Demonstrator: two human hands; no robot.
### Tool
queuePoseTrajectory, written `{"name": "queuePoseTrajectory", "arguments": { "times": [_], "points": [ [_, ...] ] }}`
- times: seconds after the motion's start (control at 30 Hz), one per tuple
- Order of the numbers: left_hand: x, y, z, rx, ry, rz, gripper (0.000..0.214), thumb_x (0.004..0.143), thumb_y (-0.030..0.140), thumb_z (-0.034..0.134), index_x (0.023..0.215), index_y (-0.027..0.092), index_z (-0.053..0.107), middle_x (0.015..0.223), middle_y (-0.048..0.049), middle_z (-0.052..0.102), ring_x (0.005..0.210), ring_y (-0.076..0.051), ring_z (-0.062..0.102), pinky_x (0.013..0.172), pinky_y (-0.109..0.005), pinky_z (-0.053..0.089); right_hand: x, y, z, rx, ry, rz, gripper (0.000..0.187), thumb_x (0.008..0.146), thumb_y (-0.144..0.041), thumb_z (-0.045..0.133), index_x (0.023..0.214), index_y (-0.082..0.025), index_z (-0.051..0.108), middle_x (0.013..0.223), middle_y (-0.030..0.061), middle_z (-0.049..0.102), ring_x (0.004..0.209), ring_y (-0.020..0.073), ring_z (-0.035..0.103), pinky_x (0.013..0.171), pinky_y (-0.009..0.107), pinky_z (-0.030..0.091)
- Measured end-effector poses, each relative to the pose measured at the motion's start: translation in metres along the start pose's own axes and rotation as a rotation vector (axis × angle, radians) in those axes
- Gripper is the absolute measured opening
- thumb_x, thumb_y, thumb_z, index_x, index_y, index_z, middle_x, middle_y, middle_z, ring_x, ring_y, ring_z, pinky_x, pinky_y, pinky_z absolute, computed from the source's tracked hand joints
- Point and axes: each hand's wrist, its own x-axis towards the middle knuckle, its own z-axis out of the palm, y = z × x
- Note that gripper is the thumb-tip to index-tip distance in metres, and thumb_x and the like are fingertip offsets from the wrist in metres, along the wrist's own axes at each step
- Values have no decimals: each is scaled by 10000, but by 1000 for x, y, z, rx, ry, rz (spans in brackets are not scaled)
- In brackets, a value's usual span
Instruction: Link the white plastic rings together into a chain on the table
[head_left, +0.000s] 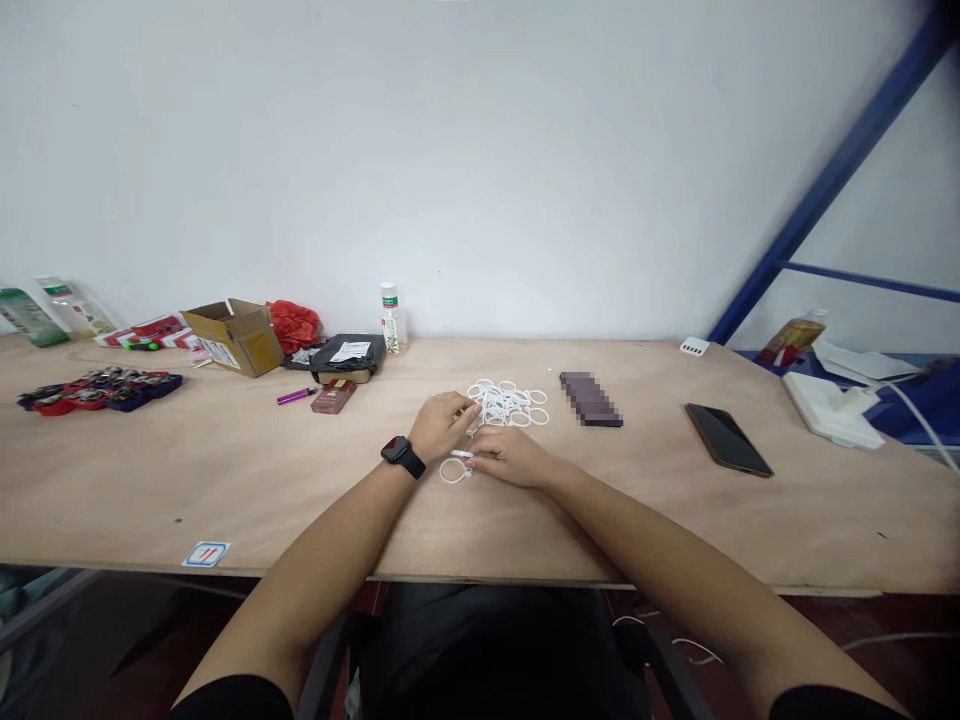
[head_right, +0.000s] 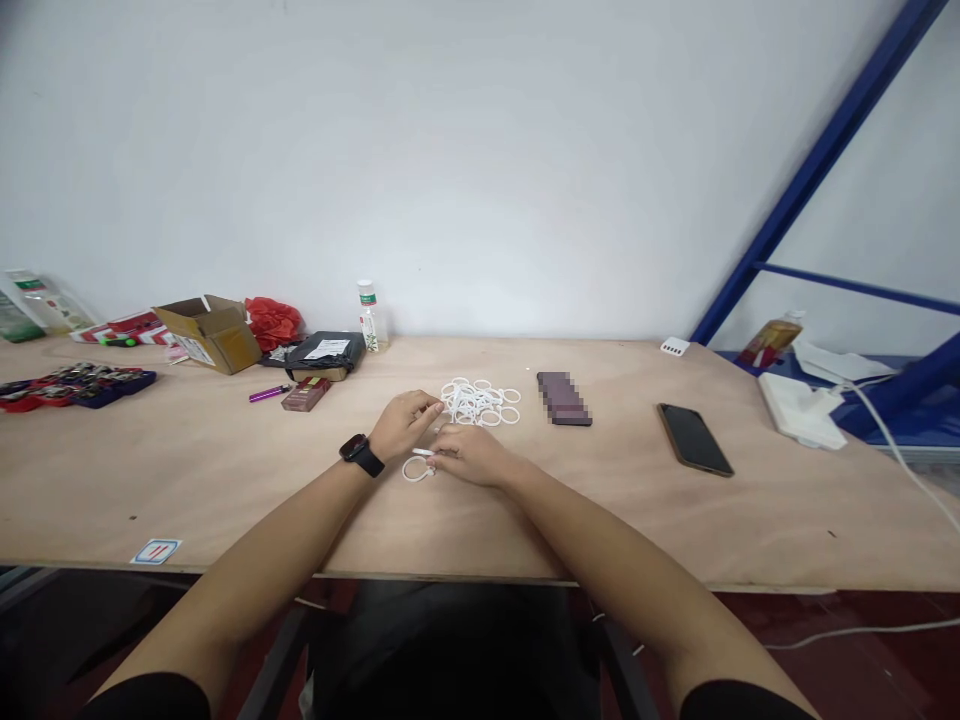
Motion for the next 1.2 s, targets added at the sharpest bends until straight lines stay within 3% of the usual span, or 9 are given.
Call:
{"name": "queuePoseTrajectory", "arguments": {
  "times": [0.17,0.37,0.57,0.8,1.0,1.2],
  "points": [
    [-2,5,-3,-54,-87,1,430,989,414,359,891,176,702,868,-54,710,809,-160,628,758,-270,457,3,8,-2,-22,175,30,171,918,-325,579,914,-223,716,912,50,684,881,177,624,792,300,476],
    [-1,6,-1,-129,-218,52,347,966,398,431,1034,194,703,939,-45,723,849,-158,635,796,-262,474,2,19,-6,-30,350,205,86,854,-253,644,853,-209,719,724,3,636,668,134,563,653,258,430],
    [-1,5,1,-68,-108,73,257,927,345,532,1041,200,711,935,-57,726,791,-155,640,771,-278,493,3,21,-7,11,452,235,85,815,-271,683,864,-209,714,727,10,650,634,134,556,614,260,437],
    [-3,9,2,-207,-85,-14,314,882,310,607,1171,212,680,907,-36,756,789,-155,686,757,-264,516,3,23,-6,109,524,269,151,809,-200,643,950,-200,697,841,28,706,718,155,635,682,288,501],
    [-2,8,5,-327,-40,-35,218,881,329,621,1016,207,742,1005,-47,754,886,-177,703,804,-273,534,3,16,-6,134,551,296,164,818,-223,622,963,-205,697,886,38,726,750,165,658,695,296,518],
    [-2,7,7,-205,96,11,189,855,373,660,856,206,749,833,-37,765,745,-167,701,715,-268,526,5,11,-4,235,581,334,96,807,-234,610,883,-198,656,858,35,707,759,166,658,686,290,519]
  ]
}}
